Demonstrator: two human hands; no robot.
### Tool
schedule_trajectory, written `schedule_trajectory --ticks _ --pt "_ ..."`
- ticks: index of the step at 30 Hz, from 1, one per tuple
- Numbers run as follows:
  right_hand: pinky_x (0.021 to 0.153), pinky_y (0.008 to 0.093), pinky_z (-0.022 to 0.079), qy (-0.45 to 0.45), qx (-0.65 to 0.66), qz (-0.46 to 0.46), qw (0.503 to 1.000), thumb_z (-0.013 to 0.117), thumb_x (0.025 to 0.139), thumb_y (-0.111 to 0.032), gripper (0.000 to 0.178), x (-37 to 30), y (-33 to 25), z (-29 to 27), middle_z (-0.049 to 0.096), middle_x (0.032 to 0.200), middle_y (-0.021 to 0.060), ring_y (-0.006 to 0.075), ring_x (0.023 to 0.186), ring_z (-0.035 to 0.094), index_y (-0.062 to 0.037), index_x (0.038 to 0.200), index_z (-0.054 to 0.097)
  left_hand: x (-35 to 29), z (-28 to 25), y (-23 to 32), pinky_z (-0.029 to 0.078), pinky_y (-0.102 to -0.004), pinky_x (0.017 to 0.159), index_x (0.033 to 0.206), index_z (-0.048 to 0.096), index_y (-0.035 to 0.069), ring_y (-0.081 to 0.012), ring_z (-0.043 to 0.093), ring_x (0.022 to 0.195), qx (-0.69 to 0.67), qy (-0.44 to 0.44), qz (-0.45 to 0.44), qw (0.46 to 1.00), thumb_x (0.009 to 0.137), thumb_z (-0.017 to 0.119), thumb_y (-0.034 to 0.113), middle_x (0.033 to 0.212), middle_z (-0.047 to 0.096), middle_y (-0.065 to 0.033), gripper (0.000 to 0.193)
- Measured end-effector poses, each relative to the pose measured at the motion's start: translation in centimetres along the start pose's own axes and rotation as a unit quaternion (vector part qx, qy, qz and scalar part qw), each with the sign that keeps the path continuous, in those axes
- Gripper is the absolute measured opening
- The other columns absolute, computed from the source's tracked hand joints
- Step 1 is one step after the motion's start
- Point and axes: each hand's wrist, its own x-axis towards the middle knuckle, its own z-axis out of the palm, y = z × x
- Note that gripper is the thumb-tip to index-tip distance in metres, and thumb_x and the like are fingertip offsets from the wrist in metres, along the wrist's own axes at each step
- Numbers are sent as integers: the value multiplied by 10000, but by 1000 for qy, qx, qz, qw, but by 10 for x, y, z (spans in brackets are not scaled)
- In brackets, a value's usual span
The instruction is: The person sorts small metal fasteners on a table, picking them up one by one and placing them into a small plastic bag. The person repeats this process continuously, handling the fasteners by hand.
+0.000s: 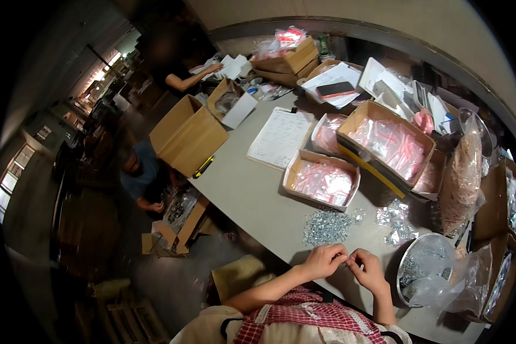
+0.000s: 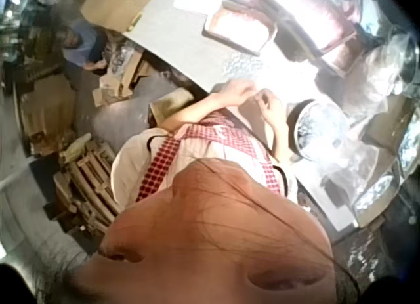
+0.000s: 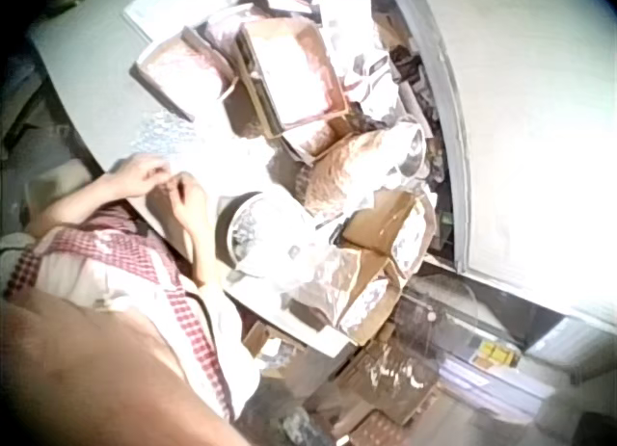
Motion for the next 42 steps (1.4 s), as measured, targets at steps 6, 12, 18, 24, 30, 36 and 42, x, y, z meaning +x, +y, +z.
schedule_trajectory --ticks 6,12,18,24,30,36,42 --pt "550 288 407 -28 159 54 985 718 907 -164 233 12 13 40 597 689 0 107 598 503 -50 754 582 -32 -38 -8 532 -267 699 976 659 18 -105 658 758 -140 12 -138 980 983 624 162 859 701 -30 148" --pt "763 322 521 -63 299 40 951 541 1038 -337 347 27 -53 93 614 892 67 154 778 610 -1 1080 615 -70 -105 -3 503 -253 599 960 641 -21 -137 638 717 -361 225 -196 884 975 629 203 854 682 -95 225" --pt "750 315 563 -173 351 53 919 558 1034 -321 358 15 -115 176 663 1068 121 193 840 689 14 1152 609 -155 -170 0 547 -254 610 1025 610 -2 -148 685 770 -394 265 -150 868 1000 598 154 910 689 -83 159" --pt "569 275 544 -186 141 -38 972 662 981 -245 224 -1 -108 292 653 767 43 142 620 654 -32 935 611 -266 -206 -33 558 -254 645 1060 631 12 -123 659 826 -355 232 -157 892 1029 563 184 1006 690 -72 188" --pt "468 246 394 -208 210 59 953 714 926 -163 219 -34 -121 329 605 677 11 80 505 517 -58 782 588 -374 -212 -91 515 -278 776 1074 635 40 -158 676 945 -354 317 -267 838 1013 578 199 1026 698 -66 181" --pt "442 234 367 -168 257 81 948 679 896 -101 198 -37 -90 302 593 677 16 75 486 487 -59 747 556 -358 -154 -109 499 -269 774 1107 628 64 -139 670 936 -365 238 -299 849 1015 572 183 1052 701 -41 161" --pt "404 252 337 -74 320 98 939 654 896 -132 240 -32 -48 218 513 596 -3 96 458 453 -79 698 530 -288 -80 -115 511 -265 759 1113 633 45 -130 664 925 -345 76 -279 893 1005 586 149 1030 698 -40 157"
